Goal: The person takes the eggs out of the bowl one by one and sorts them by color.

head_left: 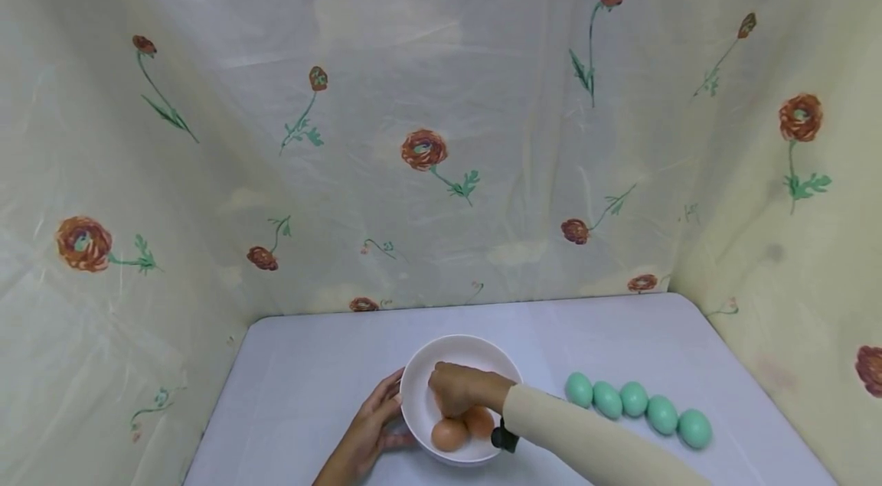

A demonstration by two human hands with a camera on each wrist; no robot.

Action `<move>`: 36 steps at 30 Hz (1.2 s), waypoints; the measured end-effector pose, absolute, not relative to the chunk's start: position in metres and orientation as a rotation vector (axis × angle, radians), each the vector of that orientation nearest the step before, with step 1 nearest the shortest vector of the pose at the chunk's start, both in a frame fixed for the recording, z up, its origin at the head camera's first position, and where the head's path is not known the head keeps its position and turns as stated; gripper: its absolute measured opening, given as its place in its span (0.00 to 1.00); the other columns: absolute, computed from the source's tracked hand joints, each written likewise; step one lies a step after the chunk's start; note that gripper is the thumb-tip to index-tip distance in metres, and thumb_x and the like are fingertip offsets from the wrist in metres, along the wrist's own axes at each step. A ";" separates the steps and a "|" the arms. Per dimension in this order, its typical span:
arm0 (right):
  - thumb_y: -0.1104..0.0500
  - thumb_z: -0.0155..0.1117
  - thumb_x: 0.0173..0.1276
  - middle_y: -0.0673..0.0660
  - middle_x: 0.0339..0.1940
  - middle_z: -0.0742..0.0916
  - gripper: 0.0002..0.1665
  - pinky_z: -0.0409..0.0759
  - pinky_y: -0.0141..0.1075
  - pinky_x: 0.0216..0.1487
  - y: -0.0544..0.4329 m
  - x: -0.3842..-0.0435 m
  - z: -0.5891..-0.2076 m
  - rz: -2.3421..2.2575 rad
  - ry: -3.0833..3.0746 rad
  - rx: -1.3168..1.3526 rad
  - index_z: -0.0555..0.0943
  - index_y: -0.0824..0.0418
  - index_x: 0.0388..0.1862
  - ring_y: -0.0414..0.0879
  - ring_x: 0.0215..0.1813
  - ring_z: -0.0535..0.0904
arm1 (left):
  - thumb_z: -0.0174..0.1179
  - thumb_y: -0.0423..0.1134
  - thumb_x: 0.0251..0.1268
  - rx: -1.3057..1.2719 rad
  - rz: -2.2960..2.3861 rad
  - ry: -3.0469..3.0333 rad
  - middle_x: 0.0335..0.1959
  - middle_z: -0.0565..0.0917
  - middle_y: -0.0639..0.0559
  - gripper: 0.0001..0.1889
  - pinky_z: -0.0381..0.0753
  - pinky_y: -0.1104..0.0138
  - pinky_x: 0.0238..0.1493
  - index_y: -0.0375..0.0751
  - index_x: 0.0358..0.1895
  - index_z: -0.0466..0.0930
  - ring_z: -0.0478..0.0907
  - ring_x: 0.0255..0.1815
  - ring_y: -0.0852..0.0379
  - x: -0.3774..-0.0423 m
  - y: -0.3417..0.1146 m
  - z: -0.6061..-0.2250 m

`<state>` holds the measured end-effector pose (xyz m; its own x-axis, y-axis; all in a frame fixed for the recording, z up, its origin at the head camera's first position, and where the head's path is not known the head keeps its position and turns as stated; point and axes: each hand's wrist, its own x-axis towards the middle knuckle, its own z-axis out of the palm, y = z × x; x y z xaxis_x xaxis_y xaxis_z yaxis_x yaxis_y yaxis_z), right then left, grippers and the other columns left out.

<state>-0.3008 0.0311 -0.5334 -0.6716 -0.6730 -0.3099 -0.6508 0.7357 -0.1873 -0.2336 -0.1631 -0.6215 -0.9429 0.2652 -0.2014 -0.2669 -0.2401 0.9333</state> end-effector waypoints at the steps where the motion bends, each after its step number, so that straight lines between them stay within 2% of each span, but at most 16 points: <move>1: 0.64 0.72 0.50 0.47 0.25 0.75 0.10 0.70 0.29 0.32 0.031 -0.302 -0.533 -0.095 2.576 -1.021 0.77 0.55 0.22 0.41 0.28 0.68 | 0.54 0.49 0.75 -0.003 2.241 1.684 0.81 0.55 0.41 0.32 0.86 0.45 0.52 0.52 0.78 0.58 0.75 0.62 0.55 -0.234 -0.163 -0.621; 6: 0.65 0.71 0.49 0.47 0.21 0.75 0.13 0.70 0.28 0.28 0.035 -0.306 -0.530 -0.193 2.550 -1.040 0.75 0.55 0.19 0.40 0.25 0.68 | 0.54 0.48 0.75 -0.008 2.252 1.684 0.80 0.57 0.41 0.32 0.86 0.46 0.51 0.50 0.78 0.58 0.76 0.61 0.55 -0.236 -0.162 -0.622; 8: 0.66 0.72 0.49 0.47 0.20 0.75 0.10 0.70 0.28 0.27 0.038 -0.307 -0.528 -0.269 2.527 -1.020 0.78 0.56 0.21 0.40 0.24 0.69 | 0.54 0.47 0.75 -0.009 2.253 1.684 0.79 0.59 0.40 0.32 0.86 0.47 0.50 0.49 0.78 0.58 0.76 0.60 0.55 -0.236 -0.162 -0.622; 10: 0.65 0.73 0.51 0.46 0.21 0.77 0.07 0.71 0.28 0.29 0.040 -0.309 -0.525 -0.343 2.506 -0.967 0.83 0.60 0.30 0.39 0.26 0.70 | 0.54 0.47 0.75 -0.010 2.254 1.680 0.78 0.59 0.40 0.32 0.86 0.47 0.50 0.49 0.78 0.58 0.76 0.59 0.55 -0.236 -0.162 -0.623; 14: 0.63 0.75 0.53 0.47 0.29 0.81 0.24 0.75 0.30 0.38 0.044 -0.313 -0.516 -0.439 2.493 -0.875 0.85 0.63 0.52 0.41 0.33 0.73 | 0.55 0.48 0.75 -0.015 2.253 1.683 0.79 0.59 0.40 0.32 0.86 0.47 0.50 0.50 0.78 0.58 0.76 0.58 0.55 -0.236 -0.162 -0.623; 16: 0.63 0.75 0.53 0.49 0.36 0.84 0.28 0.77 0.31 0.45 0.046 -0.316 -0.512 -0.461 2.502 -0.881 0.84 0.63 0.56 0.41 0.37 0.75 | 0.54 0.48 0.75 -0.014 2.255 1.686 0.79 0.58 0.41 0.32 0.86 0.47 0.50 0.51 0.78 0.58 0.76 0.59 0.55 -0.238 -0.163 -0.622; 19: 0.63 0.75 0.53 0.53 0.45 0.87 0.28 0.79 0.34 0.53 0.051 -0.318 -0.505 -0.504 2.502 -0.924 0.84 0.65 0.56 0.41 0.42 0.76 | 0.55 0.49 0.75 -0.029 2.250 1.689 0.80 0.57 0.41 0.32 0.86 0.47 0.50 0.51 0.78 0.58 0.76 0.59 0.56 -0.240 -0.164 -0.620; 25: 0.64 0.72 0.54 0.56 0.46 0.86 0.27 0.78 0.35 0.55 0.066 -0.319 -0.501 -0.541 2.485 -1.034 0.84 0.68 0.55 0.43 0.44 0.76 | 0.56 0.49 0.74 -0.067 2.238 1.698 0.79 0.59 0.40 0.32 0.87 0.48 0.49 0.51 0.78 0.59 0.77 0.59 0.55 -0.240 -0.164 -0.622; 29: 0.62 0.72 0.54 0.58 0.50 0.85 0.30 0.78 0.39 0.63 0.077 -0.317 -0.498 -0.556 2.468 -1.030 0.82 0.68 0.58 0.46 0.52 0.78 | 0.57 0.48 0.73 -0.068 2.241 1.693 0.79 0.59 0.40 0.32 0.87 0.49 0.49 0.51 0.77 0.60 0.77 0.59 0.55 -0.238 -0.163 -0.625; 36: 0.61 0.74 0.58 0.57 0.54 0.84 0.32 0.79 0.39 0.57 0.101 -0.310 -0.484 -0.684 2.421 -0.994 0.80 0.66 0.62 0.45 0.52 0.78 | 0.57 0.49 0.73 -0.060 2.247 1.704 0.79 0.60 0.41 0.32 0.88 0.49 0.47 0.52 0.77 0.61 0.77 0.59 0.55 -0.236 -0.162 -0.623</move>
<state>-0.3096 0.1005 -0.4842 -0.6486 -0.7341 -0.2010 -0.5202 0.6204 -0.5869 -0.2364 -0.1616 -0.6226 -0.9481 0.2265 -0.2234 -0.2762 -0.2378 0.9312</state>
